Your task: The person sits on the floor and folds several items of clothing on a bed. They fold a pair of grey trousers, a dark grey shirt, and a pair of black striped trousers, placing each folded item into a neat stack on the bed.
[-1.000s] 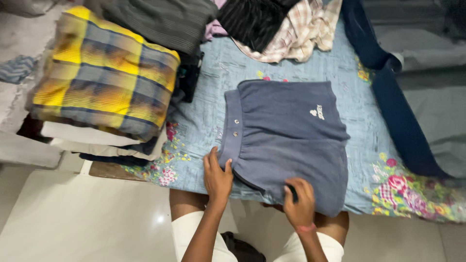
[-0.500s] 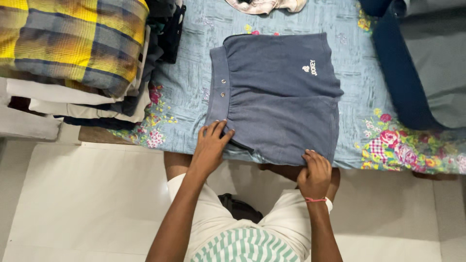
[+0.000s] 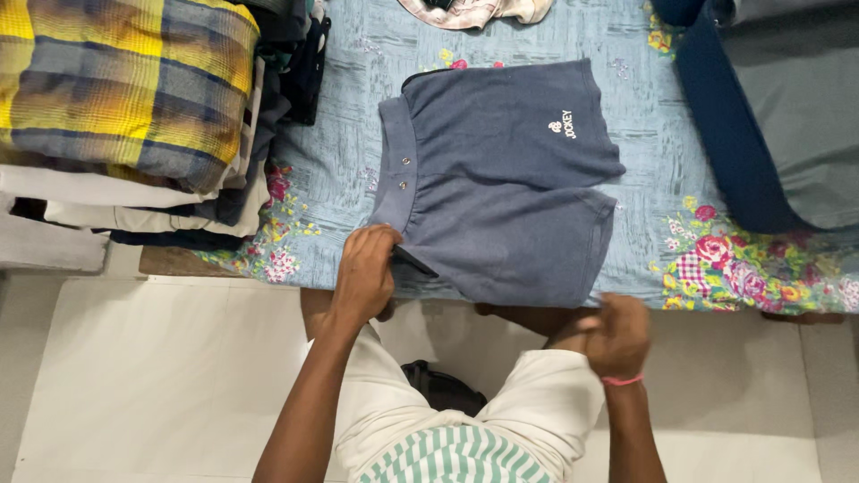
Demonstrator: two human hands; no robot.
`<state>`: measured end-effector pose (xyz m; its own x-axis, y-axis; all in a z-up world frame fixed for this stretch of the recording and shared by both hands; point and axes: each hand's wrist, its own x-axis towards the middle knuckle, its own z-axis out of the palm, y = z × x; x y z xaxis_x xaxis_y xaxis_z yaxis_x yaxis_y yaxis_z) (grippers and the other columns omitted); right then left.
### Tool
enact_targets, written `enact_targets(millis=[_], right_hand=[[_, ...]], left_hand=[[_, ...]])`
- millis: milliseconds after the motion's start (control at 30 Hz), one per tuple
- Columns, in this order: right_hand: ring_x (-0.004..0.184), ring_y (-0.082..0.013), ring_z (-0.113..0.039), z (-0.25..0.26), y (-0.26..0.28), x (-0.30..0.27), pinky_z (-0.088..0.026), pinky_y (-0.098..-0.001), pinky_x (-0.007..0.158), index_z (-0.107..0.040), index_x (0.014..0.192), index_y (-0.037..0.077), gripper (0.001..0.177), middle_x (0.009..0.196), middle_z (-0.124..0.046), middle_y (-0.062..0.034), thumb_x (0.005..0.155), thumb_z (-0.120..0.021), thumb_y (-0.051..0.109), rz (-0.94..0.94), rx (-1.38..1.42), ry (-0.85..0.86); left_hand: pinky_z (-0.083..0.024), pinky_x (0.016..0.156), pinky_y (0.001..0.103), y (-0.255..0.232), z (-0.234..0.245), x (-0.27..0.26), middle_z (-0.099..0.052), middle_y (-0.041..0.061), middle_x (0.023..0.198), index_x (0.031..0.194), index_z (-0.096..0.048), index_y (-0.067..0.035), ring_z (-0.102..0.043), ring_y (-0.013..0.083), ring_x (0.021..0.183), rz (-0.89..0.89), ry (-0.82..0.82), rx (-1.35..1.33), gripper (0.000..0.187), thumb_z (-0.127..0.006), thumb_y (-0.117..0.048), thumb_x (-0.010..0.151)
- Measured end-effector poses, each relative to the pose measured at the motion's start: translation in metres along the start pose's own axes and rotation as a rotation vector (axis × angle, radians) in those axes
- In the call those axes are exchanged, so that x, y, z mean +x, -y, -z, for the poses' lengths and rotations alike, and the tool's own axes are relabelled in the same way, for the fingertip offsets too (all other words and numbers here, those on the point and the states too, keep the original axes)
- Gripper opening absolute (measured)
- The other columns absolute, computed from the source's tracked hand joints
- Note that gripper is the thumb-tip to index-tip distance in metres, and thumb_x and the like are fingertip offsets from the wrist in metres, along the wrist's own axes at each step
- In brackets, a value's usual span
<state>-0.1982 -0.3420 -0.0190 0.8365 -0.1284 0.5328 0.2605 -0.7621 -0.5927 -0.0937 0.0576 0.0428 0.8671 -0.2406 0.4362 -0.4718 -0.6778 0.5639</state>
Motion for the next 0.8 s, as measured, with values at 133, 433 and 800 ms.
enact_targets(millis=[133,433,800], right_hand=[[0.116,-0.0422,-0.048,-0.035,0.049,0.006,-0.036,-0.0589,0.101,-0.053,0.133,0.005,0.075,0.126,-0.052,-0.0246,0.075,-0.081,0.044,0.319,-0.163,0.413],[0.140,-0.0420,-0.042,-0.093,0.066,-0.009,-0.022,-0.0665,0.119,-0.055,0.138,0.010,0.065,0.143,-0.047,-0.0234,0.075,-0.073,0.011,0.061,-0.331,0.217],[0.113,-0.0341,-0.069,-0.025,0.045,0.014,-0.053,-0.0461,0.104,-0.067,0.116,0.001,0.040,0.117,-0.072,-0.0171,0.082,-0.052,-0.013,0.022,-0.183,-0.122]], left_hand=[[-0.040,0.108,0.049,-0.001,-0.004,0.008,-0.065,0.018,0.111,0.107,-0.061,0.000,-0.058,0.0380,0.116,-0.006,-0.006,-0.013,0.028,-0.057,0.005,0.080],[-0.044,0.099,0.047,-0.017,-0.010,0.017,-0.066,0.016,0.106,0.110,-0.062,-0.002,-0.061,0.0364,0.104,0.105,-0.154,-0.093,0.019,-0.061,-0.005,0.091],[-0.045,0.096,0.046,-0.011,0.000,0.019,-0.066,0.015,0.105,0.113,-0.064,-0.001,-0.061,0.0358,0.105,-0.001,-0.119,-0.058,0.025,-0.063,0.000,0.088]])
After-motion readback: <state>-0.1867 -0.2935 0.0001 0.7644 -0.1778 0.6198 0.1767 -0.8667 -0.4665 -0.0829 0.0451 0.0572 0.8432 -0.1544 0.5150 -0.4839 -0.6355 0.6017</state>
